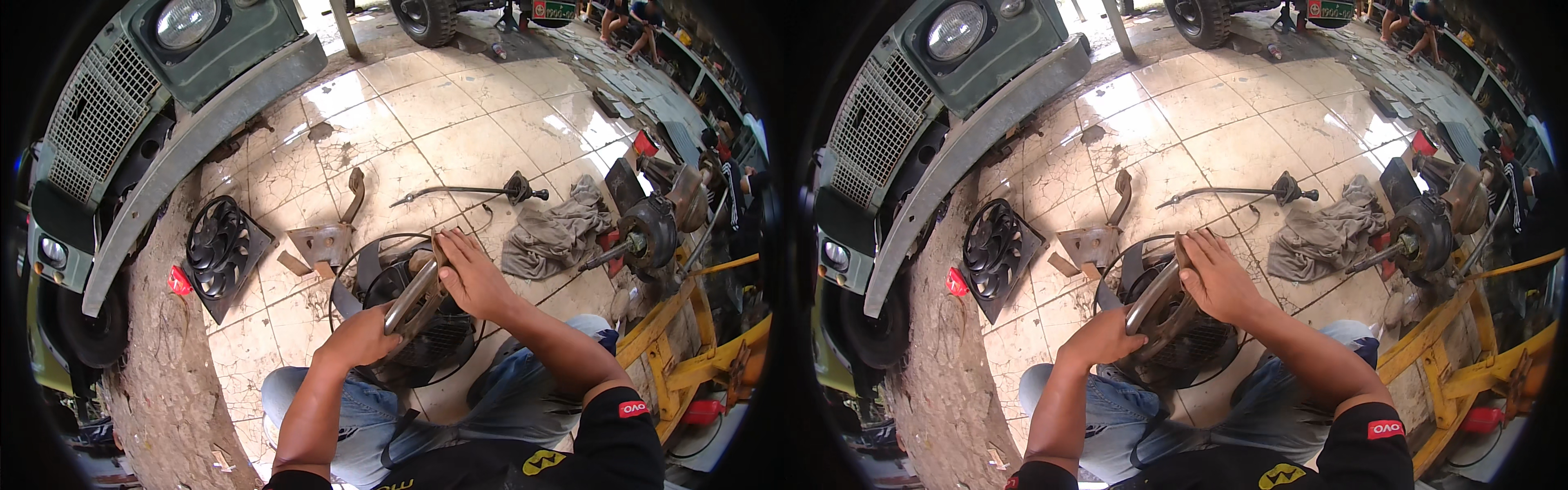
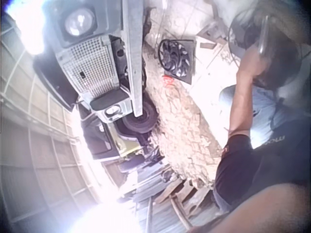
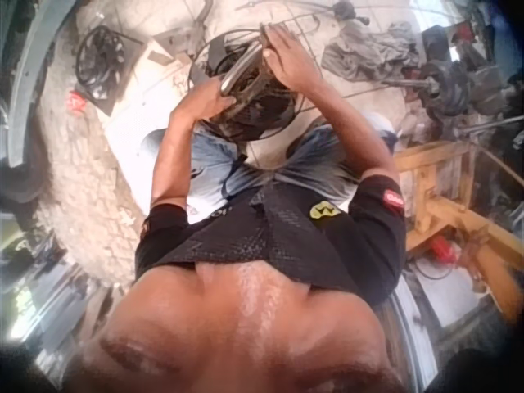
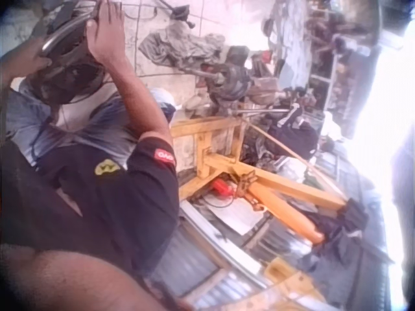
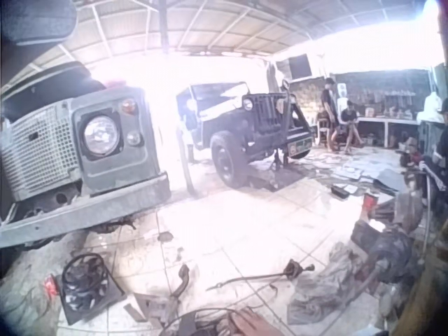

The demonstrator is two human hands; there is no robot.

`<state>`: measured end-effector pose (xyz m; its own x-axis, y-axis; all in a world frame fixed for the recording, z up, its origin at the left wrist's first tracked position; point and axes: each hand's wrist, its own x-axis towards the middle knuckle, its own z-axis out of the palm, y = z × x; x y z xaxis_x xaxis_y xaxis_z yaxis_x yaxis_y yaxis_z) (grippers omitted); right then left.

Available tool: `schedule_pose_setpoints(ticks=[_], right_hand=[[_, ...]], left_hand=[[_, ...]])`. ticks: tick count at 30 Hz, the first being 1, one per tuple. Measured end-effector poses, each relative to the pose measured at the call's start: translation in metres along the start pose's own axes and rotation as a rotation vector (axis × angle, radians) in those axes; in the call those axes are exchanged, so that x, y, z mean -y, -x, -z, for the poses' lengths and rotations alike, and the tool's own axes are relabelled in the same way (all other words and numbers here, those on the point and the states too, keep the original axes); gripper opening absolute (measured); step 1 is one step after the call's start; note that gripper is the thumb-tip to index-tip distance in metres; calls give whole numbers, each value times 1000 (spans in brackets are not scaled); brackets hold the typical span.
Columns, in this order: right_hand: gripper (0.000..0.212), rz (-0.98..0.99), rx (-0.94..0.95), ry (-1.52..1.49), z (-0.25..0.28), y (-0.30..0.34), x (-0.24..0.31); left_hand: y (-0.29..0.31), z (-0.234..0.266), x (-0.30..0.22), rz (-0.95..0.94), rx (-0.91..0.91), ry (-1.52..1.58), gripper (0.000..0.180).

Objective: The person sits on the floor and uses a sanding block to polish a cylindrical metal part. They hold the part with one hand and rub the sanding block along its surface repeatedly.

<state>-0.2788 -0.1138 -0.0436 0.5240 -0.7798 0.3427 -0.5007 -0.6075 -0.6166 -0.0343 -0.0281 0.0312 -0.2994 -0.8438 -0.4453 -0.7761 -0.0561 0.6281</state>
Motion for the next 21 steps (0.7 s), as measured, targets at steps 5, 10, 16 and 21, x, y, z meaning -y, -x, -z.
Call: schedule_pose_setpoints(ticks=[5, 10, 16, 21], right_hand=[[60, 400, 44, 98, -3, 16, 45], [63, -24, -34, 70, 0, -2, 4], [65, 332, 86, 183, 2, 11, 22], [54, -43, -147, -35, -16, 6, 2]], left_hand=[[1, -7, 6, -67, -46, 23, 49], [5, -2, -2, -16, -31, 9, 50], [2, -8, 5, -58, -19, -1, 51], [6, -5, -1, -6, -14, -34, 55]])
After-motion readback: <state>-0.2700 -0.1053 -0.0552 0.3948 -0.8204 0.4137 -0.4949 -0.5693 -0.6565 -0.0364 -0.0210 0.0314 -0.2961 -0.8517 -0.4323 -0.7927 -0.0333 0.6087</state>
